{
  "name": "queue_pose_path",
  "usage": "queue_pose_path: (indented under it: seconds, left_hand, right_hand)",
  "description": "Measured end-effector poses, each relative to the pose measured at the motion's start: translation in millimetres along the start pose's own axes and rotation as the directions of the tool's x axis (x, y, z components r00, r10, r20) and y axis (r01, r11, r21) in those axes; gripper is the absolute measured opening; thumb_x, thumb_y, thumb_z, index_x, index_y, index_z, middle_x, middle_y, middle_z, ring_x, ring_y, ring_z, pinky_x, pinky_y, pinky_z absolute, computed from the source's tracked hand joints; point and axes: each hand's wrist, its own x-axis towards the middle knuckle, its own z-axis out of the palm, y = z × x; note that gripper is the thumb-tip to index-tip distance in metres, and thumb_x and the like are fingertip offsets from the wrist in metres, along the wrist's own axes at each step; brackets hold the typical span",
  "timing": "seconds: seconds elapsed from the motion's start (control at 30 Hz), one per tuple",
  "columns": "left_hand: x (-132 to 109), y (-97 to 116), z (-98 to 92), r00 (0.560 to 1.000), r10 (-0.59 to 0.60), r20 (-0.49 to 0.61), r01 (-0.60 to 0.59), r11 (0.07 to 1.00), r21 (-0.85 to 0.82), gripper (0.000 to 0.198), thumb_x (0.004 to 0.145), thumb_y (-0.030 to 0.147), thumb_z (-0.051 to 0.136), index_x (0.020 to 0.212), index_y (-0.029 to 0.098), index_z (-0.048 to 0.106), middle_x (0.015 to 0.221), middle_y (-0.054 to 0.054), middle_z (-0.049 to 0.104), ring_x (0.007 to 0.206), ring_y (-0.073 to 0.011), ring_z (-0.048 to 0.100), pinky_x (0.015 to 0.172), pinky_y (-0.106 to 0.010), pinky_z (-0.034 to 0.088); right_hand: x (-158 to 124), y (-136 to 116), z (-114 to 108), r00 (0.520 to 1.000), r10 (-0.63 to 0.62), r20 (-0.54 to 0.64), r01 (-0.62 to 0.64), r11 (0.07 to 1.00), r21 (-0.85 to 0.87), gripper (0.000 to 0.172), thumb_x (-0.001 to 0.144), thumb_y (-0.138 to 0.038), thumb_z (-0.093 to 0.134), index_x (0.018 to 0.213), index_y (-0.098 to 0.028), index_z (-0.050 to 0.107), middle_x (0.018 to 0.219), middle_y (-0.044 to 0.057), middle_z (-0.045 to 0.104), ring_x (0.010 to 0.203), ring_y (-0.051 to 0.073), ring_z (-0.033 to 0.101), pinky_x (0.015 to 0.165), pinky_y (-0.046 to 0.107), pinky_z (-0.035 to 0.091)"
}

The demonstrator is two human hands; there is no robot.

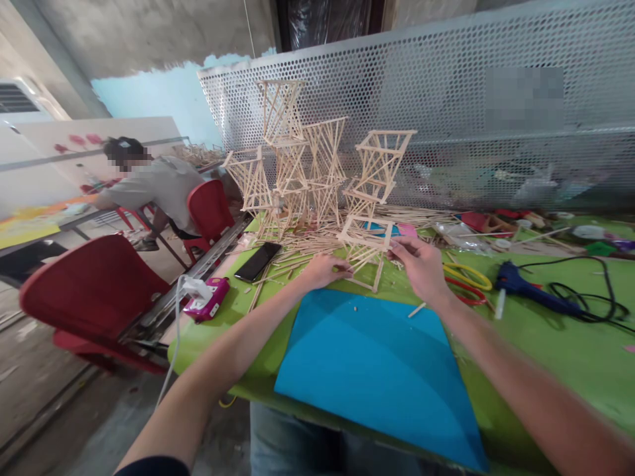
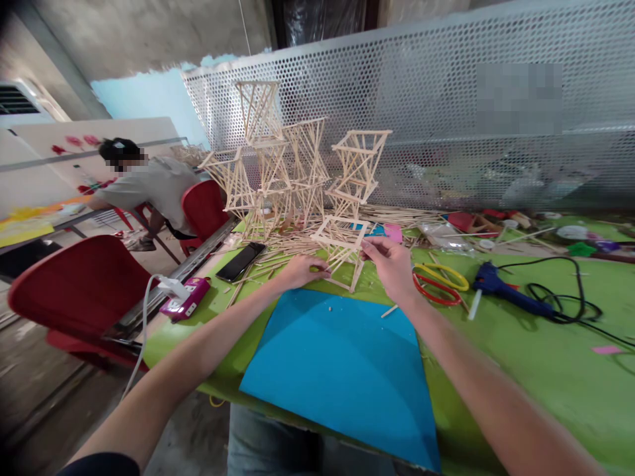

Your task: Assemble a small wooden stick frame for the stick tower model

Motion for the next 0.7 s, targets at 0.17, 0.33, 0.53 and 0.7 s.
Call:
queue_pose_path:
  seconds: [0.17,0.33,0.53,0.7]
  left_hand:
    - [0,-2,1.0,1.000,0.011,0.005,-0.011,1.000,-0.015,0.022,0.100,0.047,0.073,0.108,0.030,0.085,0.112,0.005,0.084,0.096,-0.0164,0.077,0.084,-0.024,0.050]
    - [0,-2,1.3,1.000,-0.001,0.011,0.001,1.000,0.009,0.023,0.101,0.047,0.072,0.109,0.030,0.085,0.117,0.004,0.084,0.102,-0.0179,0.077,0.087,-0.025,0.050]
    - [0,1,-0.4,1.000,-0.021,0.019,0.021,1.000,-0.004,0.021,0.102,0.044,0.070,0.108,0.031,0.085,0.117,0.005,0.083,0.102,-0.0177,0.076,0.090,-0.024,0.051]
    - [0,2,-2.3,0.998,-0.049,0.048,0.050,0.998,-0.023,0.022,0.100,0.046,0.072,0.109,0.032,0.085,0.121,0.005,0.083,0.104,-0.0186,0.076,0.095,-0.026,0.053]
  right_hand:
    - [0,-2,-1,1.000,-0.003,0.028,0.004,0.999,-0.039,0.036,0.080,-0.052,0.091,0.095,-0.021,0.082,0.078,0.002,0.075,0.071,0.016,0.069,0.073,0.032,0.061]
    - [-1,-7,2,0.999,-0.022,0.029,0.023,0.999,-0.023,0.041,0.080,-0.053,0.091,0.105,-0.023,0.076,0.080,0.001,0.076,0.069,0.016,0.071,0.072,0.032,0.062]
    - [1,-14,-8,0.972,-0.209,0.107,0.233,0.910,-0.343,0.036,0.093,-0.051,0.078,0.118,-0.025,0.080,0.101,0.006,0.083,0.082,0.023,0.077,0.080,0.040,0.064]
    - [14,-23,-24,0.878,-0.377,0.294,0.478,0.694,-0.538,0.025,0.101,-0.042,0.069,0.114,-0.029,0.086,0.111,0.005,0.085,0.103,0.028,0.079,0.096,0.044,0.062]
